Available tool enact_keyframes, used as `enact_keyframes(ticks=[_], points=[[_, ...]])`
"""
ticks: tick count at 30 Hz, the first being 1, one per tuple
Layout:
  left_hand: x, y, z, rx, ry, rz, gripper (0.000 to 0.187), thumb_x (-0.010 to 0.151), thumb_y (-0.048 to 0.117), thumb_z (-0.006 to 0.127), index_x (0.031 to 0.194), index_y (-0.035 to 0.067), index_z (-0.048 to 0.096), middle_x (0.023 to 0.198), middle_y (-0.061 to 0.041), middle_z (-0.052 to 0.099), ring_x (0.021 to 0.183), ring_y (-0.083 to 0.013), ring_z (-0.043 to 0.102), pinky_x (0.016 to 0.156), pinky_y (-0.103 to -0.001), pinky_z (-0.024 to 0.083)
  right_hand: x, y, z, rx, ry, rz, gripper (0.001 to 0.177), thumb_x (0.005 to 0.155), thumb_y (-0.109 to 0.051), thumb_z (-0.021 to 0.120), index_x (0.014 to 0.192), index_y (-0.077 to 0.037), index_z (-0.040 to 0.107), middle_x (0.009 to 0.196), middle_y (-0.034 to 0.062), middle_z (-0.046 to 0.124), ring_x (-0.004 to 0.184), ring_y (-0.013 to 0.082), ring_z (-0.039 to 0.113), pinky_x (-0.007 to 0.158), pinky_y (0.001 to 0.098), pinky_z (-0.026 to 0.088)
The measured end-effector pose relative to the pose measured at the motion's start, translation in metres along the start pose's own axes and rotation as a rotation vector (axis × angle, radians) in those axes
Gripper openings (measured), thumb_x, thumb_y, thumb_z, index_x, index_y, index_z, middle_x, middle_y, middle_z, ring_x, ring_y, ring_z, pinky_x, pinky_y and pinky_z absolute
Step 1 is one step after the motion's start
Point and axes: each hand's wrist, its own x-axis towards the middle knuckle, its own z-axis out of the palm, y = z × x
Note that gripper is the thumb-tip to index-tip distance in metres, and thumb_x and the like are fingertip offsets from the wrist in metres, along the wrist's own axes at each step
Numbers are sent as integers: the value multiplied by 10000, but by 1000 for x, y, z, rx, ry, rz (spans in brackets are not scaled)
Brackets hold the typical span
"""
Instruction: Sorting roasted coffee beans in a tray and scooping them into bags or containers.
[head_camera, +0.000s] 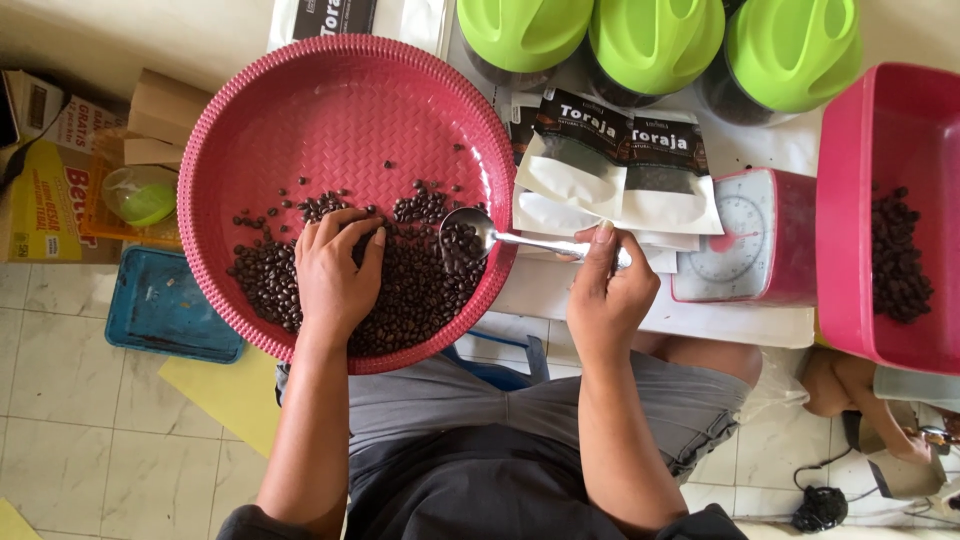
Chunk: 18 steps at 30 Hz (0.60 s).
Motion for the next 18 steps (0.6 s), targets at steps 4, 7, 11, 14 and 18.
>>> enact_keyframes(ticks=[4, 7, 11, 14, 18], points=[[0, -4, 3, -8, 3, 1, 150, 967, 255, 747, 1086, 177, 793, 1148, -29, 700, 1075, -291, 635, 1079, -481, 405, 0, 6, 1, 33, -12, 71, 369, 1136, -272, 481, 918, -92, 719, 544, 59, 599, 454, 157, 590, 623, 291, 533], [0, -4, 3, -4, 0, 0, 148, 968, 258, 744, 1088, 187, 793, 1149, -23, 701, 1081, -286, 637, 1082, -479, 405, 2, 10, 1, 66, -31, 117, 378, 1136, -285, 475, 920, -92, 718, 531, 45, 582, 444, 136, 578, 623, 269, 528], [0, -5, 3, -5, 0, -4, 148, 970, 260, 745, 1087, 183, 793, 1150, -28, 702, 1088, -286, 636, 1087, -481, 401, 4, 6, 0, 159, -30, 195, 409, 1134, -302, 465, 884, -86, 706, 503, 24, 570, 424, 98, 528, 576, 250, 501], [0, -6, 4, -8, -3, -5, 151, 971, 268, 741, 1088, 187, 792, 1154, -26, 701, 1091, -286, 634, 1088, -480, 399, 7, -5, -4, 266, -17, 274, 419, 1122, -296, 469, 855, -59, 687, 526, 75, 616, 404, 77, 481, 515, 225, 460], [0, -3, 3, -15, 11, 7, 146, 961, 261, 751, 1076, 183, 794, 1139, -30, 704, 1069, -289, 639, 1065, -474, 418, 10, -16, -12, 384, 8, 352, 398, 1100, -252, 494, 813, -29, 654, 587, 159, 671, 374, 55, 451, 458, 206, 434]])
